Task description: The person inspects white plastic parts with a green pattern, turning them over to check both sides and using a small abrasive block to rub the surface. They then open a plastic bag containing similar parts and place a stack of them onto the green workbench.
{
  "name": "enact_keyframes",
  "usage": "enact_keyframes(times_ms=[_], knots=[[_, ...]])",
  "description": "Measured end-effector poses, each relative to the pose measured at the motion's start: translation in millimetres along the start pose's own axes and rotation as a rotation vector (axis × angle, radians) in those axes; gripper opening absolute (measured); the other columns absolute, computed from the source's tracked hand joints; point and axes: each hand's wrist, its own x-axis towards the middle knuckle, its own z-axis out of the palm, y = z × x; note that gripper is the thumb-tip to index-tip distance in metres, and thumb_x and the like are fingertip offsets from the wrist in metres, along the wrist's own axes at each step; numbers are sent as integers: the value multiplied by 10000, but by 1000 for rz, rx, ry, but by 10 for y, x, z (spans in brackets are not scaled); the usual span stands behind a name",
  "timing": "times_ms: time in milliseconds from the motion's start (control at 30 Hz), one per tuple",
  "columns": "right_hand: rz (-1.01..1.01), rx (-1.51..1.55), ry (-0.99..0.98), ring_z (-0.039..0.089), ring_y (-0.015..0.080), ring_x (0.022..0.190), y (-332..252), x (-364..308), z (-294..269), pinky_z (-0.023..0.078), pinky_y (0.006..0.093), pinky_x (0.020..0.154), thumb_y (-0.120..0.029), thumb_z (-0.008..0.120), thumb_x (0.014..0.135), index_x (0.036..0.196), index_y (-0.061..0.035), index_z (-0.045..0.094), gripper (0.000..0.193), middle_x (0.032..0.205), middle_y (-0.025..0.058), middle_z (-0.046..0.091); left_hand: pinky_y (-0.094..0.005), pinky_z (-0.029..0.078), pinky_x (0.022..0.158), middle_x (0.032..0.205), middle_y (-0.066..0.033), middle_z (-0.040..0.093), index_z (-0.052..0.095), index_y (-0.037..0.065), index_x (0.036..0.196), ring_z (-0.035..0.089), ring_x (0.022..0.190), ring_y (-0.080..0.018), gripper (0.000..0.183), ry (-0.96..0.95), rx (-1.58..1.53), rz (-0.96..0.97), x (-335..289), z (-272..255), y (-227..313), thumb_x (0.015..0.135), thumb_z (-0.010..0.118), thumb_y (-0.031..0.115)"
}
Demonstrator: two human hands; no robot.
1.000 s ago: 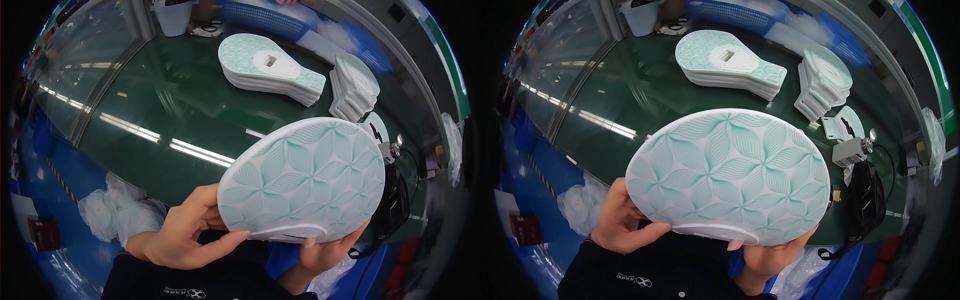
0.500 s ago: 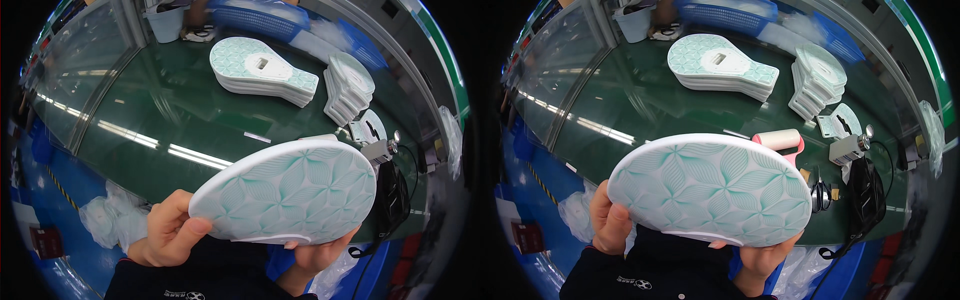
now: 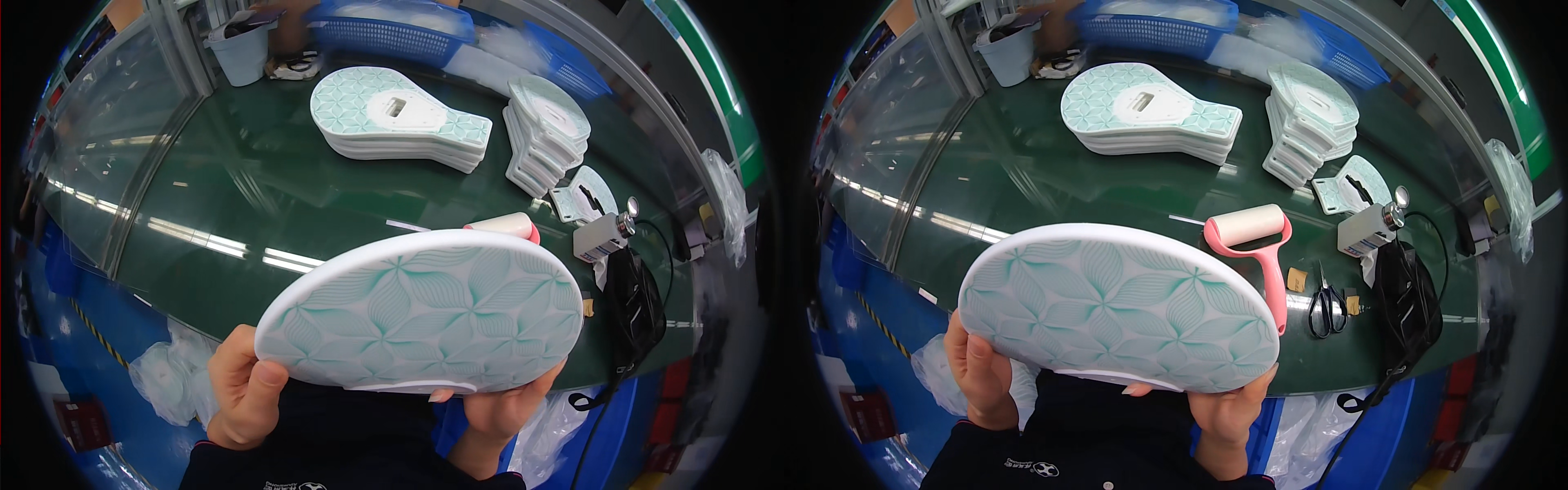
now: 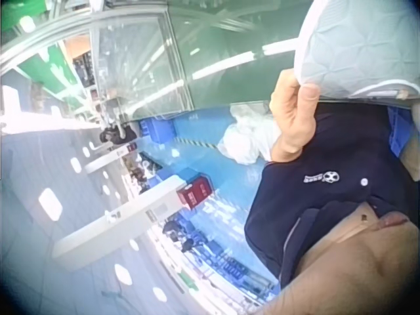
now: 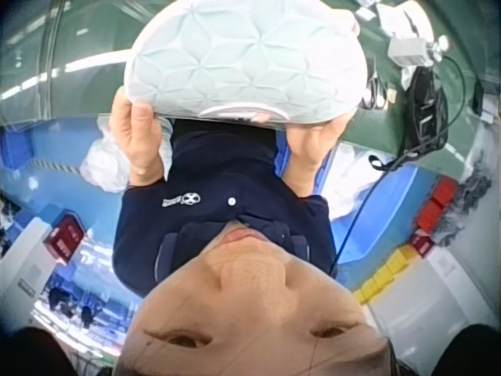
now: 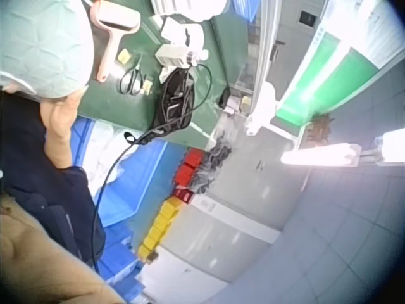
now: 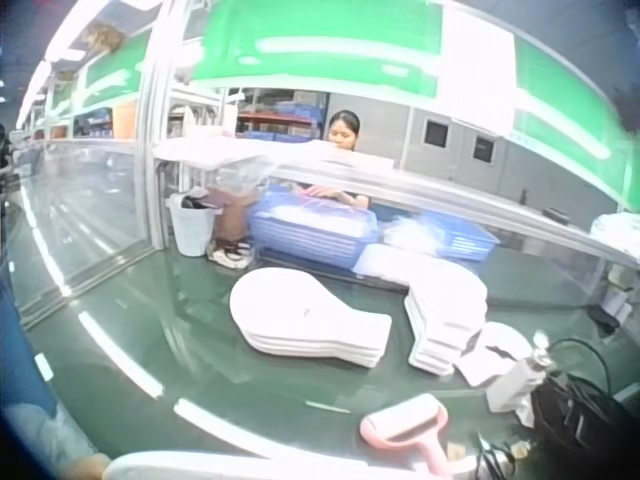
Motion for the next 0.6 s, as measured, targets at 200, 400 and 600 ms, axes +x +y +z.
enact_keyframes(times_ms=[200, 400, 600], knots=[[-23, 203, -160, 382, 264, 1190, 97, -37, -101, 345, 413, 967, -358, 267, 939, 1341, -76, 221, 493, 1333, 129, 324, -291, 385, 837, 1103, -135, 497, 376, -47, 1197, 479, 1000, -175, 515, -231, -427, -171, 85, 33, -18, 816, 586, 230], [-105, -1076, -6, 423, 274, 1127, -130, 166, -276, 348, 384, 925, -291, 332, 929, 1222, 27, 413, 440, 1241, 153, 436, -402, 314, 984, 1312, -177, 345, 217, -15, 1330, 345, 1218, -293, 571, -334, -956, -567, 119, 5, -69, 876, 464, 228], [-144, -1655, 181, 541, 241, 779, -112, 482, -826, 427, 343, 700, -148, 537, 850, 1025, 6, 579, 237, 913, 109, 606, -402, 301, 994, 1350, -157, 294, 182, 11, 1350, 323, 1234, -286, 566, -385, -1050, -531, 24, -86, -39, 891, 436, 225]])
